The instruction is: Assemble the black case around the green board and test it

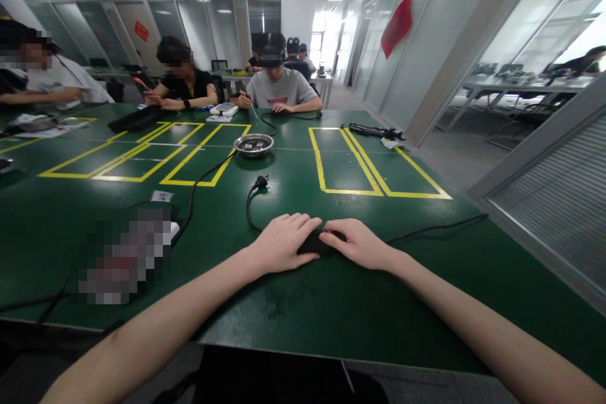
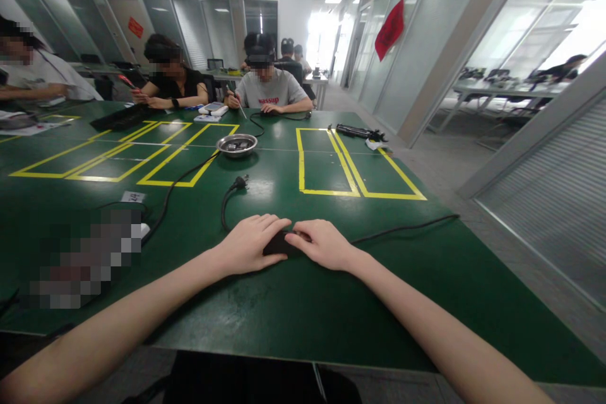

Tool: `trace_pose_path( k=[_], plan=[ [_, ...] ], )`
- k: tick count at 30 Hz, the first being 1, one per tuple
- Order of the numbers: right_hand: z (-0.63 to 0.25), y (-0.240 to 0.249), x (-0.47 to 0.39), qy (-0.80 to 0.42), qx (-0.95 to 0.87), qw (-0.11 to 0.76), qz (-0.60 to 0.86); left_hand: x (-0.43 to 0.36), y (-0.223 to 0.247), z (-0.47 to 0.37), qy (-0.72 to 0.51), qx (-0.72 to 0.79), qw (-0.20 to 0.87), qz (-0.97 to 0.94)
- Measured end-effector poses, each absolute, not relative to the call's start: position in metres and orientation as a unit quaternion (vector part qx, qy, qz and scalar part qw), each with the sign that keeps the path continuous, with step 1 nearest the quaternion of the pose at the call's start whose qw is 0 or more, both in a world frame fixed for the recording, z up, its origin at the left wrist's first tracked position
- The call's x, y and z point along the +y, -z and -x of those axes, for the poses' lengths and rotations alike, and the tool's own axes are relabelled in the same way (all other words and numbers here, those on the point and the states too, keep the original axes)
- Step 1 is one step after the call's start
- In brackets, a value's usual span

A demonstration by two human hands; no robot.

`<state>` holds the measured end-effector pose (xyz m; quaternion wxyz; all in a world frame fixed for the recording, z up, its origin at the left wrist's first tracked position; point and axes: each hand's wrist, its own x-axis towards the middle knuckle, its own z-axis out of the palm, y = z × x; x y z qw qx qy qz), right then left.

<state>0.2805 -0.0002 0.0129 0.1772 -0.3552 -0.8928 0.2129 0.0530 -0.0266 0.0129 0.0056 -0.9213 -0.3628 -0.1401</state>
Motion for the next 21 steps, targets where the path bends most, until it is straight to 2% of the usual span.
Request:
trace_pose_path(
  k=[4, 7, 11, 15, 21],
  plan=[
    [-0.281, -0.014, 0.002, -0.309, -0.859, 0.195, 0.36, -0.027, -0.013, -0.054, 0.129, -0.334, 0.074, 0.931],
    [-0.281, -0.013, 0.002, -0.316, -0.857, 0.186, 0.362, -0.028, -0.012, -0.055, 0.124, -0.328, 0.079, 0.933],
    [-0.282, -0.011, -0.001, -0.156, -0.899, 0.212, 0.35, -0.028, -0.013, -0.053, 0.106, -0.332, 0.058, 0.936],
    [-0.289, -0.013, 0.0, -0.021, -0.934, 0.259, 0.243, -0.027, -0.018, -0.047, 0.116, -0.339, -0.001, 0.934],
    [-0.29, -0.012, 0.0, 0.05, -0.947, 0.272, 0.166, -0.024, -0.014, -0.041, 0.139, -0.327, -0.086, 0.931]
  ],
)
